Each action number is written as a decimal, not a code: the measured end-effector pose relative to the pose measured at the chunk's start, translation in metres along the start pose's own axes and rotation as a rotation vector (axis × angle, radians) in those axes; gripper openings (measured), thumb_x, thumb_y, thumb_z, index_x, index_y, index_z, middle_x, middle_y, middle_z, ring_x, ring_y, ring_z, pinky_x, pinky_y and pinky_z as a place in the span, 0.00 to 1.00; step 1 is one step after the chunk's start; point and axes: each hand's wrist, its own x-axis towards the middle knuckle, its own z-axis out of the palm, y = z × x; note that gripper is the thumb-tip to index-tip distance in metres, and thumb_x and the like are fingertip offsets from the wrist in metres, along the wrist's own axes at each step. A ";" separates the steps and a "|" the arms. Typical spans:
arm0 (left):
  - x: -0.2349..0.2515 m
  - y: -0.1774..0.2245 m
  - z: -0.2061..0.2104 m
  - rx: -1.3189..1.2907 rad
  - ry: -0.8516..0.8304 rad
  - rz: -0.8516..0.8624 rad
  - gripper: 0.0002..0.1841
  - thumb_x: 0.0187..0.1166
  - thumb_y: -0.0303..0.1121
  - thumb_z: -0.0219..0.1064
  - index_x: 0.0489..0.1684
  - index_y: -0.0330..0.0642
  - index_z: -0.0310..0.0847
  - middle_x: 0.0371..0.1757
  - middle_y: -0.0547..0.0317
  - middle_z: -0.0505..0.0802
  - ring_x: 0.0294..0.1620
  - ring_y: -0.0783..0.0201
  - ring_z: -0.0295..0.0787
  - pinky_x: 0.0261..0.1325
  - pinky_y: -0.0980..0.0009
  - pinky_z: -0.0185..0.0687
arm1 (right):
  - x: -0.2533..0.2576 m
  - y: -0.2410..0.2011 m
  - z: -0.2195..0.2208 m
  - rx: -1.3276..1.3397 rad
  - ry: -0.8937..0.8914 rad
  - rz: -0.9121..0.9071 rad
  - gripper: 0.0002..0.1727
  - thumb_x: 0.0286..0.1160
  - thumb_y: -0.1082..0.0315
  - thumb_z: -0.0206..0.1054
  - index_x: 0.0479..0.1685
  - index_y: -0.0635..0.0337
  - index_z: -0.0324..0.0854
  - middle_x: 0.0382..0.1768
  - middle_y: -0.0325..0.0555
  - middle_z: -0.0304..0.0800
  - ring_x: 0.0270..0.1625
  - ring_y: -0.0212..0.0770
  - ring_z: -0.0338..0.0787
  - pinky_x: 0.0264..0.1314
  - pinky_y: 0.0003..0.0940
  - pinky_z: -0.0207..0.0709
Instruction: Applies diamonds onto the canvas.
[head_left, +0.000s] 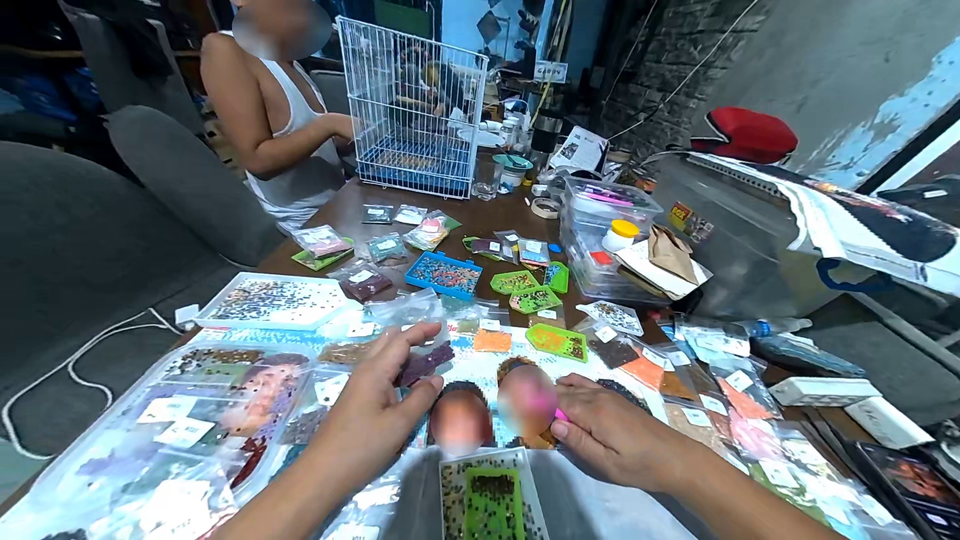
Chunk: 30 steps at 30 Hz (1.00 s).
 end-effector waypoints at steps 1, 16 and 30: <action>0.000 0.000 0.000 -0.003 -0.003 0.001 0.28 0.71 0.37 0.68 0.76 0.54 0.77 0.59 0.65 0.88 0.49 0.72 0.89 0.50 0.71 0.88 | 0.004 -0.001 0.000 0.002 -0.011 0.003 0.29 0.95 0.57 0.41 0.70 0.71 0.79 0.63 0.60 0.89 0.71 0.49 0.86 0.84 0.49 0.64; -0.001 0.002 0.001 0.003 -0.012 0.025 0.26 0.72 0.35 0.67 0.74 0.54 0.78 0.60 0.65 0.88 0.50 0.73 0.89 0.52 0.72 0.88 | 0.049 0.004 -0.003 0.027 -0.125 -0.015 0.28 0.95 0.56 0.42 0.64 0.70 0.83 0.62 0.57 0.90 0.73 0.46 0.84 0.84 0.44 0.63; -0.002 0.011 -0.004 0.009 -0.108 -0.038 0.25 0.76 0.31 0.68 0.76 0.53 0.77 0.59 0.62 0.86 0.49 0.69 0.87 0.52 0.67 0.86 | 0.017 0.005 0.002 0.038 -0.054 -0.128 0.28 0.95 0.56 0.42 0.63 0.68 0.83 0.57 0.56 0.92 0.68 0.44 0.88 0.83 0.46 0.66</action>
